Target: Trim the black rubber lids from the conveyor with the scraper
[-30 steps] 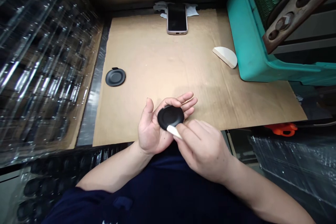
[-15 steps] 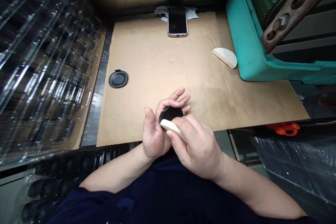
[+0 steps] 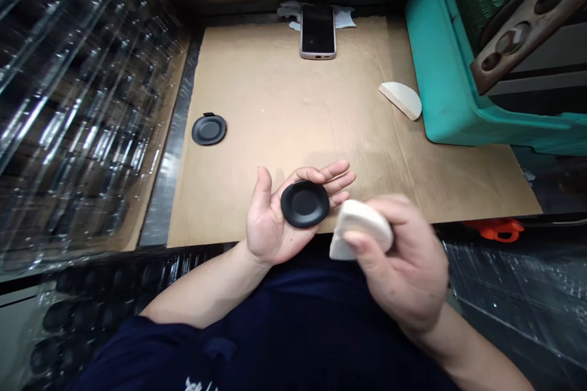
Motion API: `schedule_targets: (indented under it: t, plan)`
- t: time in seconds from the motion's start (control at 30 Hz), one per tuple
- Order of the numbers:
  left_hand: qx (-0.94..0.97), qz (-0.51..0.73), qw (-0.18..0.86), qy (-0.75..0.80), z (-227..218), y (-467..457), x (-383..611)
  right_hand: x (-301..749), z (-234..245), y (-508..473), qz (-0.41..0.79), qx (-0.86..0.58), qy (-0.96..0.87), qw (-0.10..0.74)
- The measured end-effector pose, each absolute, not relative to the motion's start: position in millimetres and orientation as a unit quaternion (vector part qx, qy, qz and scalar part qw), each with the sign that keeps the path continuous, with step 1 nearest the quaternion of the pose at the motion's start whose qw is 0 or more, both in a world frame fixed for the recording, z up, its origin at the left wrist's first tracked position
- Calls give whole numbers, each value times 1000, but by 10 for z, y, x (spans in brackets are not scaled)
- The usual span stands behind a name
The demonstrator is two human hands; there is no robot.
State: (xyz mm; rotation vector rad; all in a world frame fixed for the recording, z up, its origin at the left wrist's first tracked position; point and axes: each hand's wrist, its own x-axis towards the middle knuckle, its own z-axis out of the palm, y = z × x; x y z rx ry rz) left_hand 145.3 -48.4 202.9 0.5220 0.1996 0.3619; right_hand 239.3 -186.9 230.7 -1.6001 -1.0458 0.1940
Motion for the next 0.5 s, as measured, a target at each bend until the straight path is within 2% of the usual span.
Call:
schedule_targets:
  t: [0.1,0.17,0.2,0.3,0.37,0.43,0.5]
  plan:
    - [244,175,949,97,2026,-483,1451,2409,2238,-1851,56,-632,-409,657]
    - [241,174,950,98,2021,-490,1448,2354,2118,-1798,24,-575,-480,662]
    - [240,174,950,100,2020,-493,1446,2321,2048,-1770,1,-546,-541,640]
    - [238,174,950,107,2020,-496,1437,2250,1869,-1709,-63,-514,-715,469]
    - [236,168,951,111,2023,-491,1431,2238,1807,-1690,-107,-526,-759,370]
    - [241,155,952,111,2023,-482,1425,2236,1785,-1680,-121,-541,-767,322]
    - [251,148,949,118,2019,-474,1419,2230,1781,-1678,-109,-547,-767,318]
